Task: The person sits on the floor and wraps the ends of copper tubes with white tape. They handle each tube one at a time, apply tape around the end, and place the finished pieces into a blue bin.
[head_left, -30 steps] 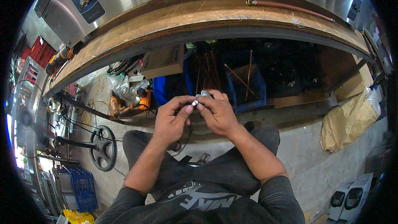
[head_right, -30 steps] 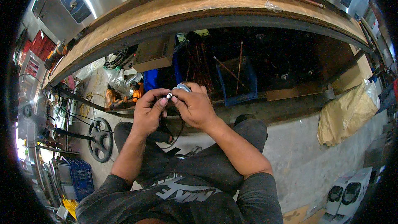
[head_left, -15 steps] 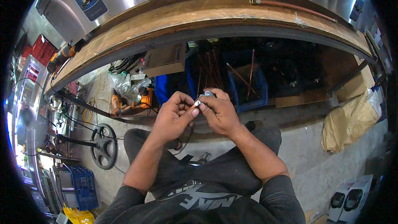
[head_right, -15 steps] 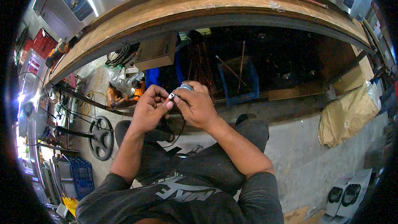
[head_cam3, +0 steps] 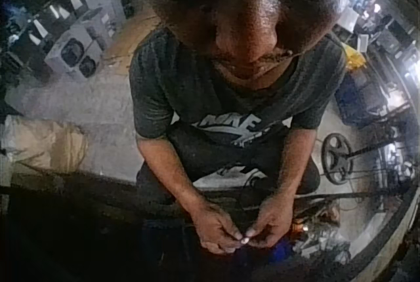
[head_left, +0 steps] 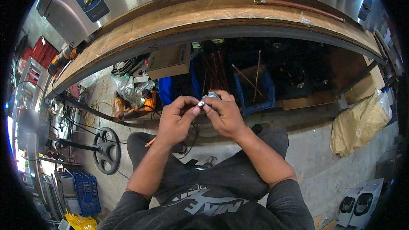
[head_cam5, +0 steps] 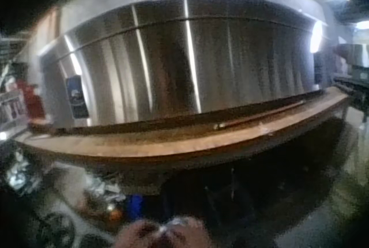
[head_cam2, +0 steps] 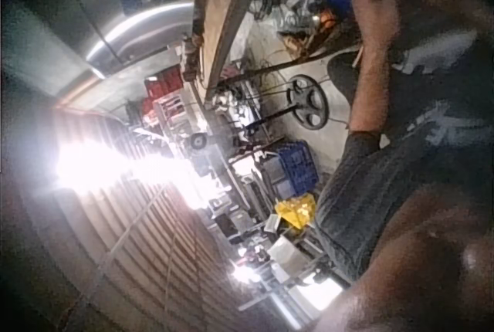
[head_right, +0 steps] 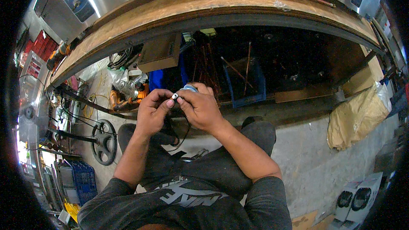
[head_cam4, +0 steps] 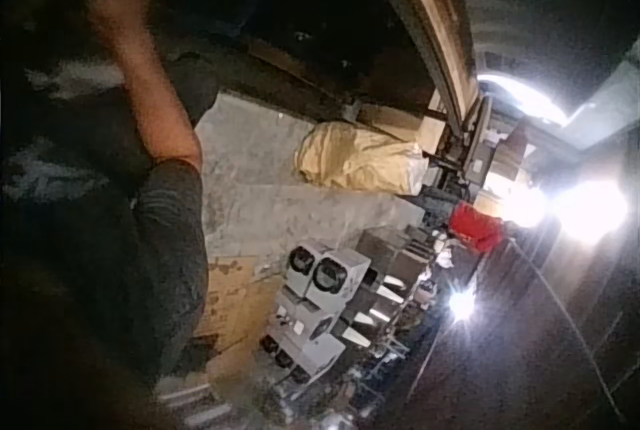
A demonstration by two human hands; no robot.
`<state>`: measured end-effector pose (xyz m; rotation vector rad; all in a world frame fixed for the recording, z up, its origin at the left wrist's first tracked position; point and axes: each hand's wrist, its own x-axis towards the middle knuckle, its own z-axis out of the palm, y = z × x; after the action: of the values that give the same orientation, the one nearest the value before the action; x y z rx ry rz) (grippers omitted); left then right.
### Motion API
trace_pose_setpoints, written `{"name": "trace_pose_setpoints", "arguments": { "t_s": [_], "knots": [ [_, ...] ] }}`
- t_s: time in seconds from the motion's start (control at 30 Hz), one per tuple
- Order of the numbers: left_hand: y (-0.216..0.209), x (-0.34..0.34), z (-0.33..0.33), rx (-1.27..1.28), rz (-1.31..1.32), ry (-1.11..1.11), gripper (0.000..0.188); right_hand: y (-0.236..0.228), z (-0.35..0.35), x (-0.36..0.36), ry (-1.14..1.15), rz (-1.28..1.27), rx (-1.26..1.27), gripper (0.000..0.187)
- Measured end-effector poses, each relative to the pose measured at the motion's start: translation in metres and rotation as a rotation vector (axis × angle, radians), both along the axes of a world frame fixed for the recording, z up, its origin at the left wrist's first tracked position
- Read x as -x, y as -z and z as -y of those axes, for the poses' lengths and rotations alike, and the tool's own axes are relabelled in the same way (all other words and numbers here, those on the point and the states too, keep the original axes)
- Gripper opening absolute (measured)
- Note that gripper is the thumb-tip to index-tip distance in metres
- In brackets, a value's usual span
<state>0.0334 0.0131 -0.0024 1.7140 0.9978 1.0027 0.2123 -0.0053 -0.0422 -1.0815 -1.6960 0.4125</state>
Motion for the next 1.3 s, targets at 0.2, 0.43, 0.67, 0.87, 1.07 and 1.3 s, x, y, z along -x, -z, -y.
{"name": "trace_pose_setpoints", "arguments": {
  "t_s": [0.2, 0.43, 0.67, 0.87, 1.07, 1.3],
  "knots": [
    [0.004, 0.002, 0.0, 0.009, 0.018, 0.038, 0.015, 0.006, -0.002, 0.0, -0.01, -0.014, 0.025, 0.022],
    [0.0, 0.01, -0.003, 0.245, 0.099, 0.168, 0.017, 0.009, -0.002, 0.0, -0.038, -0.001, 0.017, 0.021],
    [-0.003, 0.007, -0.001, 0.295, 0.122, 0.217, 0.018, 0.009, -0.001, 0.0, -0.017, 0.01, 0.007, 0.017],
    [0.003, 0.001, 0.0, 0.032, 0.053, 0.042, 0.014, 0.008, -0.003, 0.0, -0.024, -0.028, 0.015, 0.017],
    [0.002, -0.001, 0.004, 0.225, 0.2, -0.005, 0.013, 0.008, -0.004, 0.0, -0.044, -0.018, 0.026, 0.02],
    [0.002, 0.007, -0.001, 0.173, 0.081, 0.057, 0.013, 0.009, -0.004, 0.002, -0.05, 0.028, -0.003, 0.018]
  ]
}}
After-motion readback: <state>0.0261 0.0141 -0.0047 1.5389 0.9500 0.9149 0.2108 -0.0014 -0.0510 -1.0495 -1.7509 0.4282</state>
